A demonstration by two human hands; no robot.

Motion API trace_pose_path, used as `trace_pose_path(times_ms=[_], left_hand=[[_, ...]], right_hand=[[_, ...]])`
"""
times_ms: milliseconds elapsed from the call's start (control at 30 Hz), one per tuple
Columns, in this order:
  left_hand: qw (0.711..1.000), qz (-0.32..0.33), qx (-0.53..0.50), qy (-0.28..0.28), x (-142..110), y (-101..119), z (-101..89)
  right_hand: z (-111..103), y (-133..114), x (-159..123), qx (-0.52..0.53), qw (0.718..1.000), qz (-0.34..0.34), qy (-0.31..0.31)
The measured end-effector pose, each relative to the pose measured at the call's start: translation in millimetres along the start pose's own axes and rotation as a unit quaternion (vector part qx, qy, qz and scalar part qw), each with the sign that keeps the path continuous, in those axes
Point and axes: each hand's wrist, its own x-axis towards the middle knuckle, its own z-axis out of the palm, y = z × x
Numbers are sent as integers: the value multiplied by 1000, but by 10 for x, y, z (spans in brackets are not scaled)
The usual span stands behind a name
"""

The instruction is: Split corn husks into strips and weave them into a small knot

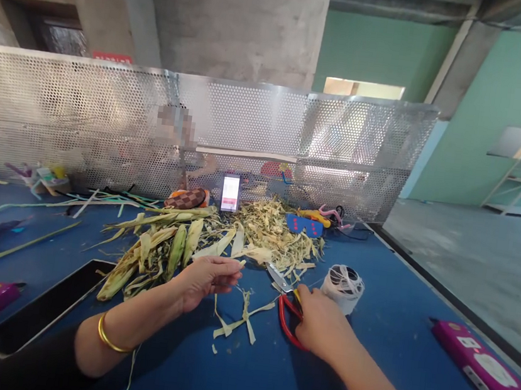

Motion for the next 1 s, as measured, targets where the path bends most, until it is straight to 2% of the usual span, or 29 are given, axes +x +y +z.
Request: trace_pose_path(times_ms=[133, 233, 300, 367, 400, 433, 500, 567, 700, 800, 900, 1000], left_hand=[[1000, 7, -14, 7, 62, 5, -23], [1000, -5, -19, 18, 120, 2, -73], [999, -11, -22, 25, 162, -4, -100], [999, -13, -28, 32, 197, -8, -119], [999, -12, -33, 35, 210, -7, -126], [998, -9, -38, 39, 219, -3, -132], [998, 4, -50, 46, 224, 13, -144], [996, 18, -60, 55, 217, 36, -156], [994, 37, -78, 63, 204, 59, -172], [994, 48, -84, 58, 213, 36, -173], [994, 53, -81, 49, 226, -3, -166], [995, 56, -72, 39, 231, -33, -161]], right_hand=[[-23, 141, 29, 96, 995, 19, -5], [34, 299, -49, 241, 970, 38, 13], [77, 334, -105, 390, 921, 15, -10], [96, 278, -126, 531, 847, -12, -14], [90, 219, -117, 569, 823, -11, -7], [72, 146, -94, 587, 810, -4, -11], [9, -14, -14, 587, 809, 22, -13], [-73, -155, 88, 585, 811, 21, -15], [-186, -304, 255, 517, 853, -40, -59], [-179, -335, 286, 485, 870, -32, -83], [-130, -358, 259, 508, 855, -22, -102], [-93, -392, 230, 555, 825, -19, -103]])
